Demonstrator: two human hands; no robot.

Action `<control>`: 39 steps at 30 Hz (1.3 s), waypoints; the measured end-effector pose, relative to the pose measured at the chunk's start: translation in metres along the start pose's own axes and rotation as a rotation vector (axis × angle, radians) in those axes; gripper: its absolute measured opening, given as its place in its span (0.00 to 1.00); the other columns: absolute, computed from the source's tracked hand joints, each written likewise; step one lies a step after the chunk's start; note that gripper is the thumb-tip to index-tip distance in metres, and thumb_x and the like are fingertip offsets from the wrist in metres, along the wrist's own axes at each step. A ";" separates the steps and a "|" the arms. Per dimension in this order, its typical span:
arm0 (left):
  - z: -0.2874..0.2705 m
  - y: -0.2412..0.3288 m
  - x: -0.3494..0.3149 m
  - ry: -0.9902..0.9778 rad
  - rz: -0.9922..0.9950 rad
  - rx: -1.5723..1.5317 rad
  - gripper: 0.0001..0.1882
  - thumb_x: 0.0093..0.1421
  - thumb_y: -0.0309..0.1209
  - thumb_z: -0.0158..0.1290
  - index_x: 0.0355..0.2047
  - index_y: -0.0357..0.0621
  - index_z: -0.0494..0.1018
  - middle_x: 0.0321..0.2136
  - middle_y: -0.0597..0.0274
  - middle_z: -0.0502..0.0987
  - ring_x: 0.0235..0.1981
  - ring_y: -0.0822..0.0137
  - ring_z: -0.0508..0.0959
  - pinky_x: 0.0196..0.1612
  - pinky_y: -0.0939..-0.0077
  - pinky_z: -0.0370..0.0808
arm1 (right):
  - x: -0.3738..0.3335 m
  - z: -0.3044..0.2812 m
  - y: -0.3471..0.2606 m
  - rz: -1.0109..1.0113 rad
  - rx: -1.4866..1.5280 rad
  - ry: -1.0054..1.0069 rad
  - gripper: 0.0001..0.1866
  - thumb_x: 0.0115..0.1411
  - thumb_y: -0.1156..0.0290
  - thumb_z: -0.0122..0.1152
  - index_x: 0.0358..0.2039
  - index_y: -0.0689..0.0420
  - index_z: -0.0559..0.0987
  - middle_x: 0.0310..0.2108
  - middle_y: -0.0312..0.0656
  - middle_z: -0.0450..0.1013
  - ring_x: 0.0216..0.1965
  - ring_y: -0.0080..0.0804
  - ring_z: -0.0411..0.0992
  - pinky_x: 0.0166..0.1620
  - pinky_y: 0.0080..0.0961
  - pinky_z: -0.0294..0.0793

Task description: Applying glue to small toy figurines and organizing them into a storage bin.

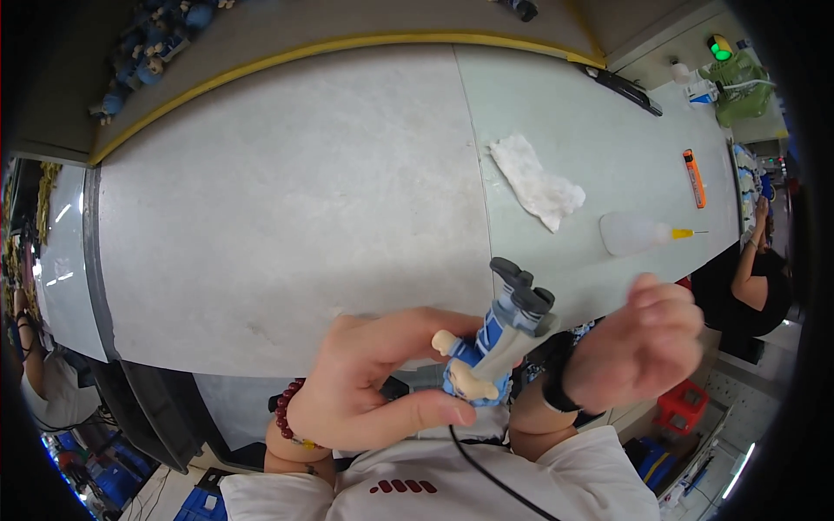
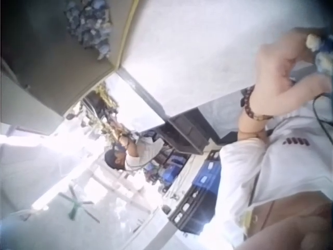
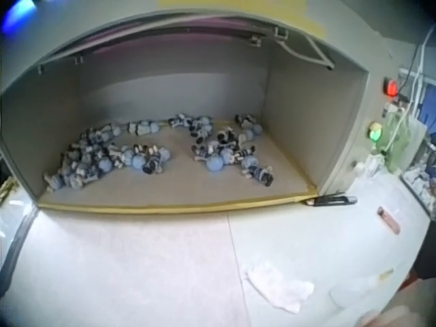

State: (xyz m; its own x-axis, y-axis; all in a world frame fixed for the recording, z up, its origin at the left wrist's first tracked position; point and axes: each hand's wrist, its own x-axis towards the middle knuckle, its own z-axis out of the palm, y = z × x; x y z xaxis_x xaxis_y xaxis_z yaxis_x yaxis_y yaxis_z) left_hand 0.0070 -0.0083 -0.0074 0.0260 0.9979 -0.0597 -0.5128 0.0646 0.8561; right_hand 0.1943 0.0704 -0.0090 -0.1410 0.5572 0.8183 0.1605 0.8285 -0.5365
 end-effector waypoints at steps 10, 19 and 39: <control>-0.008 -0.002 0.002 -0.104 0.051 0.156 0.20 0.41 0.30 0.59 0.33 0.32 0.68 0.27 0.55 0.74 0.28 0.66 0.75 0.32 0.80 0.69 | -0.008 0.043 -0.012 0.192 0.342 -0.234 0.14 0.30 0.72 0.68 0.22 0.50 0.76 0.28 0.36 0.68 0.28 0.30 0.66 0.27 0.21 0.64; -0.009 -0.002 0.005 -0.112 0.064 0.220 0.20 0.41 0.31 0.59 0.33 0.33 0.69 0.27 0.54 0.74 0.28 0.62 0.75 0.31 0.78 0.69 | -0.004 0.041 -0.007 0.153 0.316 -0.288 0.13 0.26 0.73 0.66 0.19 0.49 0.78 0.27 0.33 0.67 0.27 0.28 0.64 0.25 0.20 0.59; -0.005 0.000 0.006 -0.094 0.097 0.245 0.20 0.40 0.32 0.59 0.32 0.33 0.70 0.26 0.56 0.73 0.24 0.63 0.73 0.28 0.77 0.69 | -0.010 0.040 -0.005 0.071 0.322 -0.268 0.12 0.31 0.75 0.64 0.22 0.48 0.76 0.26 0.34 0.66 0.27 0.28 0.63 0.27 0.23 0.62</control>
State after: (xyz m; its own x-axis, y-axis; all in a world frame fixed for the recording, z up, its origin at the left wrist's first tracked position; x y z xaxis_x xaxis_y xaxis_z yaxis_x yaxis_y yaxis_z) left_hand 0.0025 -0.0027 -0.0101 0.0721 0.9952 0.0668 -0.2940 -0.0428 0.9548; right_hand 0.1560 0.0628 -0.0229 -0.3960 0.5729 0.7176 -0.1283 0.7393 -0.6610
